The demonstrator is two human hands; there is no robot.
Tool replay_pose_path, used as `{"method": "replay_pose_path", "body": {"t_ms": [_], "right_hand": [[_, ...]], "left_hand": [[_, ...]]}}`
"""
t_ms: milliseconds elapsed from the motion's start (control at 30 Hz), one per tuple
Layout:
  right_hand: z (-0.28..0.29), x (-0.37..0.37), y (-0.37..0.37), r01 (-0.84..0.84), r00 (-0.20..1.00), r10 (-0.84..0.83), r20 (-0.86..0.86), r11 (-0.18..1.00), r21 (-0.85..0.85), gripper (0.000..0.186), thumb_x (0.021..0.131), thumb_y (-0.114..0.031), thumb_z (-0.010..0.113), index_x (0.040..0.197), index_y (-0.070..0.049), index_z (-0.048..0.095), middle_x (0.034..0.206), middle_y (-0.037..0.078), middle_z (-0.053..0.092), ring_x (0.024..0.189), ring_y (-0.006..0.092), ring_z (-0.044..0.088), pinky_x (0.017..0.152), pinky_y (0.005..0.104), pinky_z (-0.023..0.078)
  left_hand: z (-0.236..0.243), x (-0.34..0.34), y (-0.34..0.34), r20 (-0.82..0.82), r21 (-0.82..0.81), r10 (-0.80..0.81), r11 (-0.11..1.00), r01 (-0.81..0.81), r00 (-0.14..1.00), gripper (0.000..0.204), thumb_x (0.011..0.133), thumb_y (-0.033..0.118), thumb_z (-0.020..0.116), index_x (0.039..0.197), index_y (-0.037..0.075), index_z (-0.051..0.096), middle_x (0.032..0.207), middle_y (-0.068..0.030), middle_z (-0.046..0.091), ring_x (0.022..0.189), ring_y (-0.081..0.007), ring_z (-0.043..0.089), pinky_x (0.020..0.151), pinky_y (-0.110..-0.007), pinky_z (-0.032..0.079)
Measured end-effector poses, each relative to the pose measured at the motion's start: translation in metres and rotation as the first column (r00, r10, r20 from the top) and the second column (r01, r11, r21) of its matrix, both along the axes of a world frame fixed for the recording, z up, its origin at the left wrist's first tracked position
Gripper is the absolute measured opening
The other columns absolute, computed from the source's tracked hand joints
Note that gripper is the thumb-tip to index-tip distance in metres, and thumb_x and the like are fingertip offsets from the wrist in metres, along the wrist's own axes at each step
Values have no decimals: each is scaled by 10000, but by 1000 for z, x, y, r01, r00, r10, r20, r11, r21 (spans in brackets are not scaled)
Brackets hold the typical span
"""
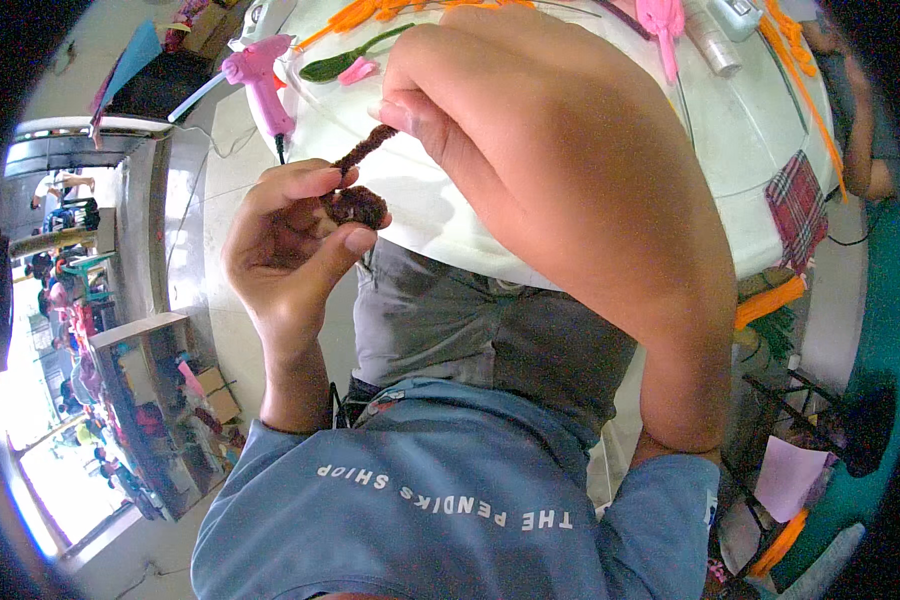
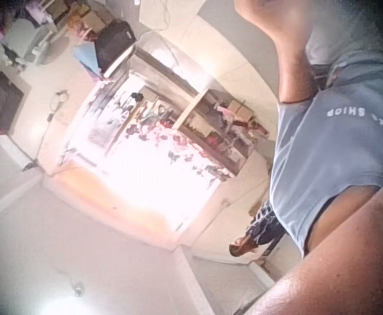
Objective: The person uses a hot glue gun to attach orange fabric petals onto a coiled brown center piece and then secures the assembly onto a long pink stem.
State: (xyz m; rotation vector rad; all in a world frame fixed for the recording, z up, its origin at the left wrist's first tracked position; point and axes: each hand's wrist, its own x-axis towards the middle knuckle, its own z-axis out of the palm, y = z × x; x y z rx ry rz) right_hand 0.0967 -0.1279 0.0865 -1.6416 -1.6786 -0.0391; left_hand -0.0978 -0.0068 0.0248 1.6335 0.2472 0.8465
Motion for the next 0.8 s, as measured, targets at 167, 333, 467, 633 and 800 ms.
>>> {"method": "replay_pose_path", "body": {"t_ms": [167,333,467,633,800], "right_hand": [[-8,9,-1,-3,999,4,-43,999,34,109,976,-86,658,1005,17,635,899,108,646,813,241,624,745,309,492],[-13,11,-3,21,985,-20,-170,1000,8,118,974,-105,663,1003,9,651,887,80,640,802,183,611,718,289,470],[-3,12,-6,8,998,-10,-56,999,-40,134,960,-146,687,965,-12,683,841,33,608,732,125,536,637,260,395],[-3,11,-7,40,998,-41,-53,999,-28,132,953,-156,692,943,-24,693,812,10,574,685,109,458,599,250,332],[2,1,-3,44,998,-41,-47,997,59,150,930,-135,720,888,8,702,779,101,649,701,211,547,606,324,430]], "left_hand": [[0,8,0,-16,-30,-14,999,14,1000,435,762,-174,778,1170,-86,655,1228,-162,593,1087,-211,672,911,-295,605],[0,12,2,14,-15,-21,1000,22,1000,471,764,-188,768,1200,-89,621,1239,-167,592,1079,-208,681,914,-292,601],[2,10,-2,-4,-231,-20,973,19,1000,475,777,-190,762,1208,-94,583,1163,-164,643,1014,-198,706,906,-289,595],[3,14,-6,-12,-346,-4,938,-1,1000,435,824,-70,746,1204,-34,537,1041,-162,664,857,-261,732,801,-386,645],[7,15,-4,-147,-297,-50,955,5,988,352,858,-32,739,1171,-29,578,1013,-145,685,838,-202,718,737,-313,610]]}}
